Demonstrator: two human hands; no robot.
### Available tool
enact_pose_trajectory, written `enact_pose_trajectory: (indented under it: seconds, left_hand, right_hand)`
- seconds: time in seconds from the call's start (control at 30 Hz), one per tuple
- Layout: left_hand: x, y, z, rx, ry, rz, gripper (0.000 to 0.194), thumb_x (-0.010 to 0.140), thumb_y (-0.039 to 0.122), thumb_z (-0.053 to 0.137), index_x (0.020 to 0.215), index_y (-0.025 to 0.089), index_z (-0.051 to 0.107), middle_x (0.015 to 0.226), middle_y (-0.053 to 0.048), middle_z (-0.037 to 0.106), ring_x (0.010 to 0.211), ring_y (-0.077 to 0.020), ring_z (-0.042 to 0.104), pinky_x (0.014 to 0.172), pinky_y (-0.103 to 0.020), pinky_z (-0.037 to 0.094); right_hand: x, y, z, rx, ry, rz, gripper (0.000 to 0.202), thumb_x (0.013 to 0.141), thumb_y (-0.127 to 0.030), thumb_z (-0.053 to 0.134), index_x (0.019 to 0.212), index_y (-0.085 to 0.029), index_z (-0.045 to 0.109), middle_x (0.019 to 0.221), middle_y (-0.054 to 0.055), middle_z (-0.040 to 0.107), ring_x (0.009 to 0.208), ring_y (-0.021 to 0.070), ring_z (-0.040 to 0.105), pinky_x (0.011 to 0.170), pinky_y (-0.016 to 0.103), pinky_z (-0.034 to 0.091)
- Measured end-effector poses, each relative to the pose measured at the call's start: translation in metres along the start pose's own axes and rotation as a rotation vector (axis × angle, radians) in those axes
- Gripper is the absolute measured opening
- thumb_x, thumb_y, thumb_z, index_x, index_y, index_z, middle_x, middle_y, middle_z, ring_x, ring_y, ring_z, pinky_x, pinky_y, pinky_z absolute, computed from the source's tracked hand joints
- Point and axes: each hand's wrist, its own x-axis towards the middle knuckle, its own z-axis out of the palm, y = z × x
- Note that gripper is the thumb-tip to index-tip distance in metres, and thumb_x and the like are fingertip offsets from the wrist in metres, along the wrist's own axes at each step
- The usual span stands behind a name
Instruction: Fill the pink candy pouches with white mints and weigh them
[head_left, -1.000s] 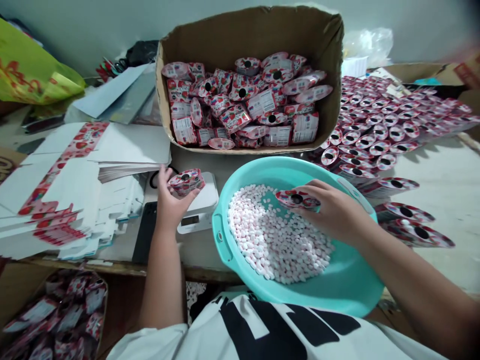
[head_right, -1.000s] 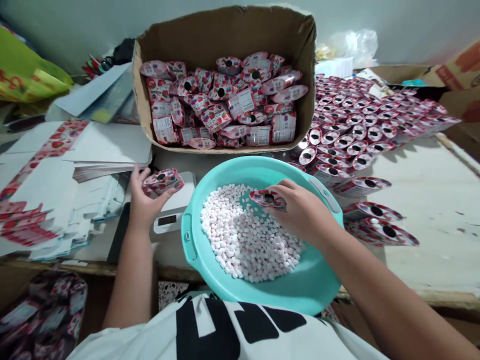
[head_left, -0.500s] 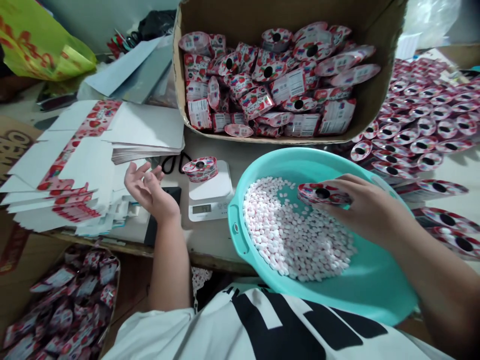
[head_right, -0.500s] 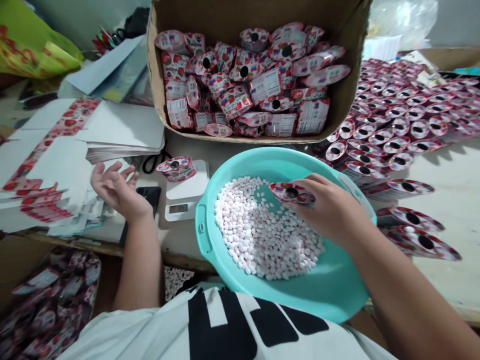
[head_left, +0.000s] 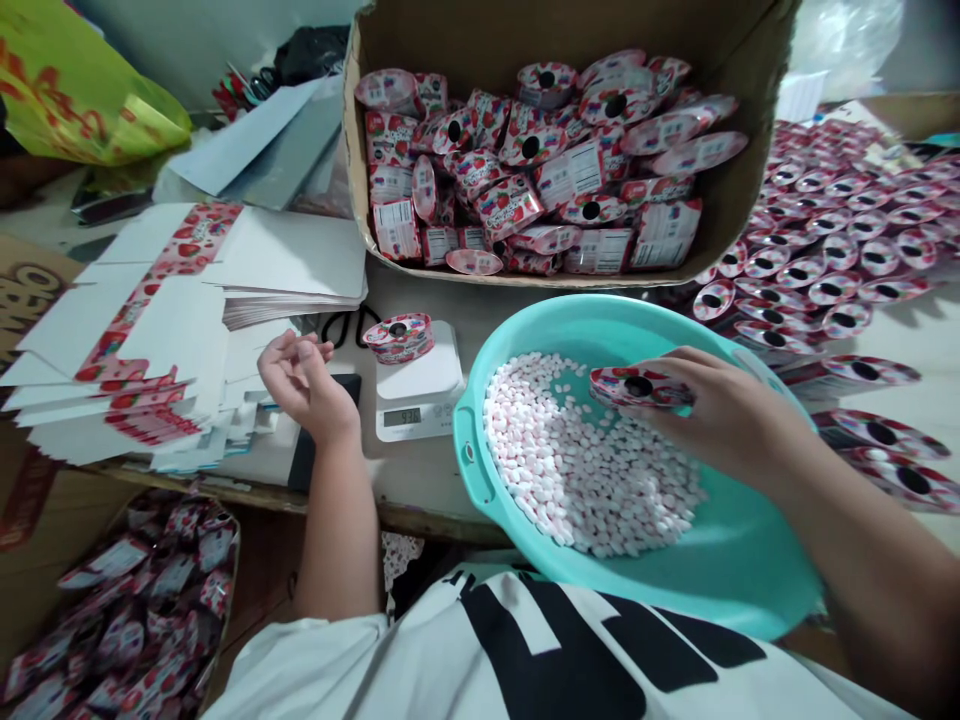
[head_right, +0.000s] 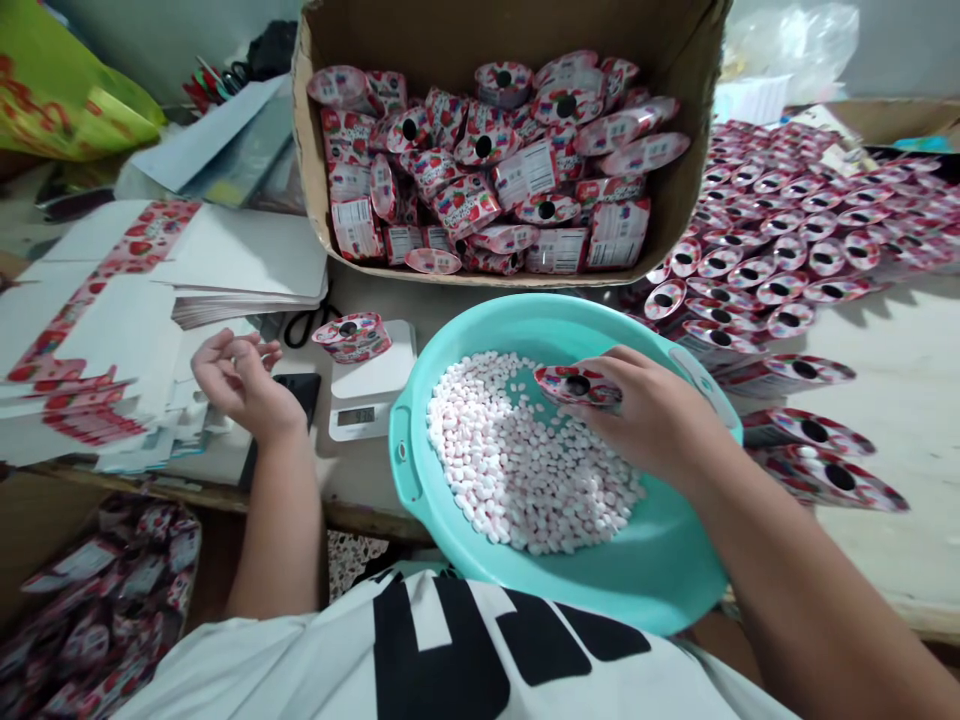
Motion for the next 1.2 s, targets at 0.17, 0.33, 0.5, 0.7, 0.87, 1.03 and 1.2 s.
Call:
enact_pose_trajectory:
  seconds: [0.17,0.33,0.5,0.7,0.87,1.03,1.2]
  left_hand:
    - [-0.004,-0.003,0.003,0.179,-0.501,-0.023,0.079,0.072,0.041,0.079,0.140,0.018,0.046,0.136,-0.017,0.057,0.127,-0.0275,0.056,0.108,-0.042,0.046]
    - [-0.010,0.005,0.019,0.383,-0.713,0.015,0.050,0.067,0.035,0.084,0.111,0.017,0.067,0.107,-0.010,0.072,0.100,-0.0256,0.068,0.097,-0.040,0.053]
    - [-0.004,0.055,0.023,0.304,-0.504,0.378,0.040,0.074,0.033,0.081,0.109,0.017,0.068,0.105,-0.008,0.071,0.097,-0.0237,0.067,0.093,-0.038,0.054]
    - [-0.010,0.121,0.032,0.277,-0.866,0.760,0.033,0.088,0.021,0.066,0.121,0.024,0.067,0.114,-0.006,0.069,0.104,-0.0218,0.065,0.095,-0.034,0.052]
    - [-0.019,0.129,0.042,0.229,-0.865,0.804,0.034,0.089,0.018,0.066,0.122,0.022,0.068,0.119,-0.007,0.068,0.109,-0.0230,0.064,0.100,-0.034,0.050]
    - [-0.018,0.125,0.043,0.268,-0.929,0.866,0.030,0.090,0.019,0.064,0.119,0.020,0.069,0.115,-0.008,0.070,0.107,-0.0230,0.066,0.098,-0.034,0.051]
    - [-0.019,0.121,0.039,0.273,-0.870,0.855,0.034,0.089,0.019,0.066,0.123,0.020,0.068,0.121,-0.008,0.069,0.112,-0.0233,0.064,0.101,-0.035,0.050]
  right_hand:
    - [0.000,0.003,0.000,0.019,0.021,-0.017,0.037,0.086,-0.049,0.063,0.110,-0.021,0.069,0.109,0.009,0.067,0.088,0.0246,0.066,0.072,0.036,0.049]
    - [-0.003,0.003,-0.002,0.046,0.004,-0.051,0.037,0.088,-0.048,0.062,0.112,-0.021,0.069,0.106,0.009,0.067,0.084,0.0244,0.066,0.065,0.035,0.046]
    - [-0.005,0.001,-0.008,0.073,-0.028,-0.043,0.036,0.090,-0.046,0.061,0.113,-0.020,0.069,0.108,0.008,0.066,0.087,0.0227,0.065,0.069,0.033,0.046]
    - [-0.006,0.002,-0.008,0.038,-0.006,-0.030,0.037,0.087,-0.043,0.065,0.117,-0.022,0.070,0.111,0.006,0.067,0.089,0.0227,0.067,0.069,0.032,0.045]
    - [-0.008,0.001,-0.007,0.058,-0.056,-0.070,0.035,0.088,-0.039,0.063,0.118,-0.021,0.068,0.114,0.008,0.068,0.091,0.0235,0.067,0.073,0.033,0.048]
    - [-0.007,0.001,-0.011,0.101,-0.021,-0.067,0.034,0.089,-0.038,0.062,0.119,-0.022,0.068,0.116,0.007,0.067,0.092,0.0233,0.067,0.073,0.034,0.048]
    - [-0.007,0.003,-0.011,0.108,-0.013,-0.070,0.033,0.089,-0.040,0.063,0.116,-0.022,0.068,0.115,0.007,0.068,0.093,0.0238,0.068,0.073,0.034,0.049]
